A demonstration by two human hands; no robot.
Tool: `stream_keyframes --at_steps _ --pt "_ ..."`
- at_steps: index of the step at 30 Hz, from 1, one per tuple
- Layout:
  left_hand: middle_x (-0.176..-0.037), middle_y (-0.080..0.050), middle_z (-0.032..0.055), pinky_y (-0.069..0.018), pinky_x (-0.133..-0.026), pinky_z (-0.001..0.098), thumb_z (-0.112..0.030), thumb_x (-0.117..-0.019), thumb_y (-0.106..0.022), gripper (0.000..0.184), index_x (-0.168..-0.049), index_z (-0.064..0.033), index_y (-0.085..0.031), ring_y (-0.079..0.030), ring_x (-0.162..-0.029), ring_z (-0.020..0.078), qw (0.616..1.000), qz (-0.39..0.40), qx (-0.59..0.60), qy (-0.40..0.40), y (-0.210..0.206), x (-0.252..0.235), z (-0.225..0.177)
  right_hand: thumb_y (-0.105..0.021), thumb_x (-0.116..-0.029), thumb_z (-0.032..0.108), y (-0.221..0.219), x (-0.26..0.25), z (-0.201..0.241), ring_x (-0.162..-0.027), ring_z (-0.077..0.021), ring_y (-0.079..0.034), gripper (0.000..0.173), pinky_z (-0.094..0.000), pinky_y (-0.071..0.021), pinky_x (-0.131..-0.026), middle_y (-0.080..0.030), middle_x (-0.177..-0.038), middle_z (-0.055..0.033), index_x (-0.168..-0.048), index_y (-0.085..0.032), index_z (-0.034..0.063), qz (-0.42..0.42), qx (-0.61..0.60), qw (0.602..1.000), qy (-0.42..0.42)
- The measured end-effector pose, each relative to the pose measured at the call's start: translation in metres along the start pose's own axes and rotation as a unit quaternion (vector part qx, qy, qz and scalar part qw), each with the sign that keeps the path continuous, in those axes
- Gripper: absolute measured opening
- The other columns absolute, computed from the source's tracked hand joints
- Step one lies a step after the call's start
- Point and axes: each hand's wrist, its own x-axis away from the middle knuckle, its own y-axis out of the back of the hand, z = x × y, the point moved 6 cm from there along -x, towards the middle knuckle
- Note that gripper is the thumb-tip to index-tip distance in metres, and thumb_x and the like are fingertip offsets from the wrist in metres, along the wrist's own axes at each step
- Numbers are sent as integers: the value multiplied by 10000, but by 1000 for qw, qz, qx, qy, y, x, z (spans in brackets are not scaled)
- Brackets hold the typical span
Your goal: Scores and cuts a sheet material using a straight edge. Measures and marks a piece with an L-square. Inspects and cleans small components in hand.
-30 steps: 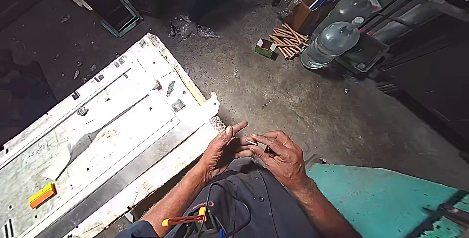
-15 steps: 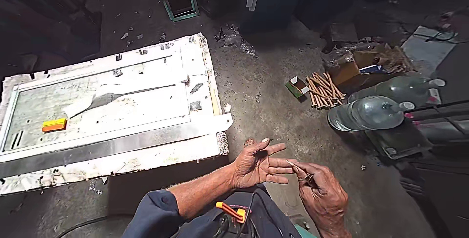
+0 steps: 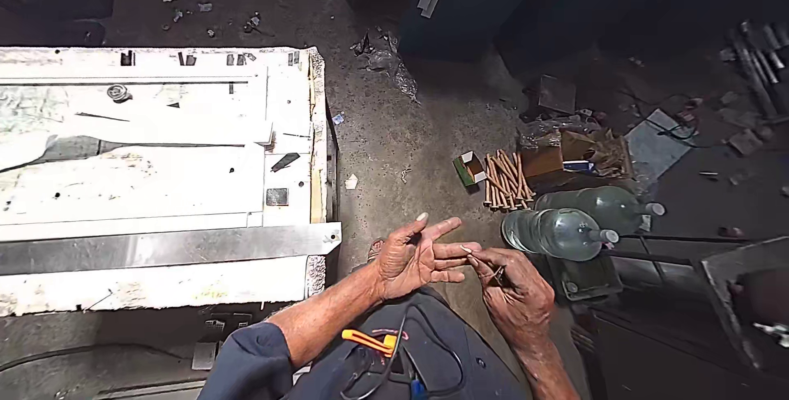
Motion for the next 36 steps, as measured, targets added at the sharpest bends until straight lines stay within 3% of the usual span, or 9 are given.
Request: stream_keyframes --at_steps 5,8,12,16,22,27,30,33,36 --pt "-1531 -466 265 -462 -1086 524 -674 -1002 -197 807 -1632 -171 -245 -500 -1386 419 994 47 45 -92 -13 -2 -46 -806 -883 224 -10 -54 -12 -696 27 -590 312 -119 -474 -574 -742 -984 -13 -1129 -736 46 15 -130 991 -21" --pt "-1533 -463 266 -473 -1077 492 -689 -999 -195 814 -1630 -177 -243 -518 -1369 412 989 39 39 -137 -13 2 -63 -813 -884 194 -26 -81 -11 -794 4 -630 313 -128 -509 -658 -745 -1055 -47 -1166 -756 71 46 -156 986 40" --pt "-1507 -497 254 -481 -1067 497 -671 -1012 -187 798 -1621 -161 -271 -542 -1347 397 982 1 38 -185 -11 5 -78 -768 -929 143 -49 -115 -10 -965 -83 -703 140 -209 -581 -871 -749 -1013 -73 -1053 -790 82 67 -183 972 130" --pt "-1496 -515 235 -471 -1067 536 -640 -1022 -172 768 -1612 -164 -298 -524 -1363 403 968 -50 26 -244 -7 3 -102 -693 -976 142 -75 -155 -19 -932 -98 -696 93 -206 -572 -831 -723 -988 -78 -1036 -748 97 98 -193 949 230" --pt "-1573 -412 251 -447 -1081 569 -678 -981 -194 828 -1645 -184 -169 -454 -1418 429 934 -77 29 -349 -18 -27 -146 -710 -959 220 -104 -234 -38 -794 -128 -715 119 -233 -569 -680 -744 -898 -82 -977 -742 107 79 -172 919 347" --pt "-1616 -332 272 -413 -1116 588 -756 -939 -267 933 -1657 -201 -53 -396 -1456 455 904 -95 4 -416 -30 -56 -185 -689 -979 267 -125 -299 -54 -764 -94 -684 188 -214 -554 -657 -726 -880 -62 -941 -725 87 144 -238 900 335" --pt "-1611 -339 279 -416 -1123 579 -714 -976 -212 877 -1658 -191 -40 -398 -1458 455 886 -130 -9 -446 -33 -68 -201 -658 -999 262 -132 -328 -62 -798 -69 -673 209 -186 -558 -701 -716 -896 -59 -940 -704 67 178 -286 887 314" --pt "-1500 -509 264 -508 -1056 498 -486 -1081 -338 701 -1638 -95 -173 -562 -1337 398 823 -285 -69 -487 -19 -59 -207 -640 -1018 231 -135 -351 -64 -910 -53 -691 208 -168 -563 -821 -737 -967 -70 -1003 -734 46 220 -311 876 297" --pt "-1327 -676 158 -575 -977 377 -245 -1008 -628 644 -1523 51 -381 -682 -1173 232 646 -522 -280 -481 5 -28 -210 -637 -994 166 -141 -370 -76 -949 -66 -718 215 -181 -568 -873 -771 -1009 -92 -1078 -782 31 274 -288 869 294"
